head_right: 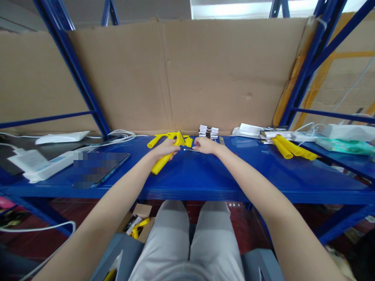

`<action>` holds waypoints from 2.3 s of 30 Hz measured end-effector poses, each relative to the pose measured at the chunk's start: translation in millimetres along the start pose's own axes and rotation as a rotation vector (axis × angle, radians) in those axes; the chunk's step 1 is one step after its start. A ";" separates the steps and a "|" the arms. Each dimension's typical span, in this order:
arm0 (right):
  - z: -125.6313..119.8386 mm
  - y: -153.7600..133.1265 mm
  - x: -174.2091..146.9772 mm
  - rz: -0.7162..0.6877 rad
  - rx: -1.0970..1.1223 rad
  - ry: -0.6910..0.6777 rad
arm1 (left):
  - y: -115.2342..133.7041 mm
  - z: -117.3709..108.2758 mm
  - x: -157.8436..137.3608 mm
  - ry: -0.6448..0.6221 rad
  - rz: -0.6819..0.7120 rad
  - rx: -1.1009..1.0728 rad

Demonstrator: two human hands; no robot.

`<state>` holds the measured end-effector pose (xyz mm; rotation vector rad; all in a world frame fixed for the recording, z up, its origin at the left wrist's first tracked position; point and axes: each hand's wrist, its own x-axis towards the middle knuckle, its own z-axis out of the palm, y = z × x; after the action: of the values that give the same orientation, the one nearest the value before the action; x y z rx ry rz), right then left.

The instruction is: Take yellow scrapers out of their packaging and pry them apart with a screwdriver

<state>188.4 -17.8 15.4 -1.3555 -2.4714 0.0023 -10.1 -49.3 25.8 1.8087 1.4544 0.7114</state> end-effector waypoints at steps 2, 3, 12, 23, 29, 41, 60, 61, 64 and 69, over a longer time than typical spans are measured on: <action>6.3 -7.5 7.5 -0.006 0.059 0.051 | -1.6 0.4 1.8 -0.017 0.024 0.005; 9.8 -10.0 10.3 -0.006 0.097 0.084 | -2.3 0.6 2.7 -0.024 0.037 0.008; 30.0 -6.4 8.9 -0.080 0.291 0.265 | 0.6 4.8 -0.7 -0.091 0.161 0.041; 27.6 -13.3 4.0 -0.067 0.179 0.254 | 2.7 7.1 -4.1 -0.117 0.200 0.021; 25.5 -16.9 1.6 -0.079 0.062 0.255 | 4.6 7.7 -6.4 -0.115 0.199 0.021; 19.1 -26.2 -7.4 -0.070 -0.119 0.206 | 2.1 7.6 -4.1 -0.131 0.203 0.005; 24.6 -14.2 0.8 -0.155 0.006 0.250 | 0.4 9.1 -2.1 -0.130 0.154 -0.038; 24.3 -14.0 0.7 -0.162 0.002 0.248 | 0.8 9.4 -2.1 -0.121 0.138 -0.036; 23.1 -14.4 0.1 -0.168 -0.014 0.237 | 1.7 10.0 -2.2 -0.116 0.122 -0.040; 19.4 -17.9 -1.8 -0.161 -0.047 0.215 | 3.5 9.5 -3.5 -0.107 0.127 -0.026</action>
<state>169.2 -26.1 -0.8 -1.1070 -2.4026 -0.2278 -1.4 -54.9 22.9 1.9023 1.2651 0.6815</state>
